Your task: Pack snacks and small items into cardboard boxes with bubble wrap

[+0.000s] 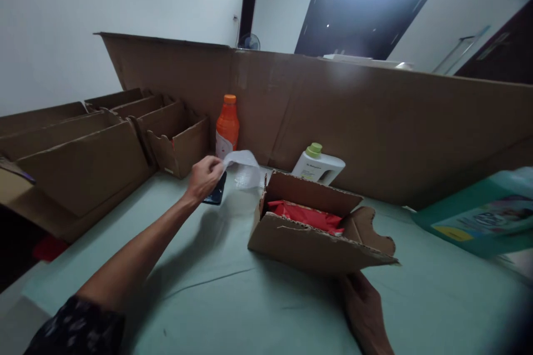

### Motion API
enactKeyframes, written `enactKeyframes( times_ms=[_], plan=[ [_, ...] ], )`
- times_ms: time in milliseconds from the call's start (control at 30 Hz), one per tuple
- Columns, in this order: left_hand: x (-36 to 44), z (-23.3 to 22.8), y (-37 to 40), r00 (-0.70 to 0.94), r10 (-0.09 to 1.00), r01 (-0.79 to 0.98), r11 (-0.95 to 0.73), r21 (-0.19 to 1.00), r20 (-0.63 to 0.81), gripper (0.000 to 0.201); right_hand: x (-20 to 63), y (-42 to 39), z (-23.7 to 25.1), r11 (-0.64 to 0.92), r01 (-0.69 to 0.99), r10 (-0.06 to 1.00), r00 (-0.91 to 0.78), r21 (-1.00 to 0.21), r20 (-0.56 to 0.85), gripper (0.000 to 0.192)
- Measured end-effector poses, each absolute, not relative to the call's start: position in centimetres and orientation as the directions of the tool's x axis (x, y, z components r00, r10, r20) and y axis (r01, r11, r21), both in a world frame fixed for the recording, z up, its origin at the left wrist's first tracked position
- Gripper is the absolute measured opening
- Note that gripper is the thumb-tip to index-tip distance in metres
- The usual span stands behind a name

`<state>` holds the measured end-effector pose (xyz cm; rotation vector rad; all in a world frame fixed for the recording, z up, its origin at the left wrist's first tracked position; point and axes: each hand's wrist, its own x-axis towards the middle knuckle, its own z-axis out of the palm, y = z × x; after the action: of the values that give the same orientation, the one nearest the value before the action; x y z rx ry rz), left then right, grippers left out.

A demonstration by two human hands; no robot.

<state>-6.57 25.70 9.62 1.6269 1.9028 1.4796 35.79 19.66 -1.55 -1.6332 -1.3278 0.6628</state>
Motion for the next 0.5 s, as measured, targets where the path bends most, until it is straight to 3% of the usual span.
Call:
enactKeyframes(
  times_ms=[133, 233, 300, 433, 500],
  plan=[
    [-8.7, 8.9, 15.1, -0.473, 0.807, 0.430, -0.139, 0.892, 0.353, 0.029, 35.7, 20.0, -0.9, -0.036, 0.492, 0.953, 0.279, -0.870, 0.119, 0.045],
    [-9.2, 7.0, 8.9, -0.526, 0.844, 0.058, -0.081, 0.995, 0.100, 0.025, 35.9, 19.7, 0.6, -0.036, 0.486, 0.947, 0.294, -0.873, 0.125, 0.044],
    [-9.3, 6.1, 5.6, -0.497, 0.865, -0.147, 0.001, 0.989, -0.075, 0.024, 36.5, 18.8, 2.1, -0.029, 0.470, 0.943, 0.306, -0.882, 0.132, 0.043],
    [-10.6, 5.4, 0.7, -0.431, 0.879, -0.142, 0.155, 0.978, -0.203, 0.026, 37.3, 14.5, 4.6, -0.019, 0.563, 0.939, 0.293, -0.826, 0.178, 0.044],
    [-11.7, 5.1, -0.8, -0.439, 0.860, -0.165, 0.209, 0.964, -0.261, 0.030, 36.2, 11.9, 5.2, 0.042, 0.634, 0.968, 0.167, -0.772, 0.190, 0.041]
  ],
)
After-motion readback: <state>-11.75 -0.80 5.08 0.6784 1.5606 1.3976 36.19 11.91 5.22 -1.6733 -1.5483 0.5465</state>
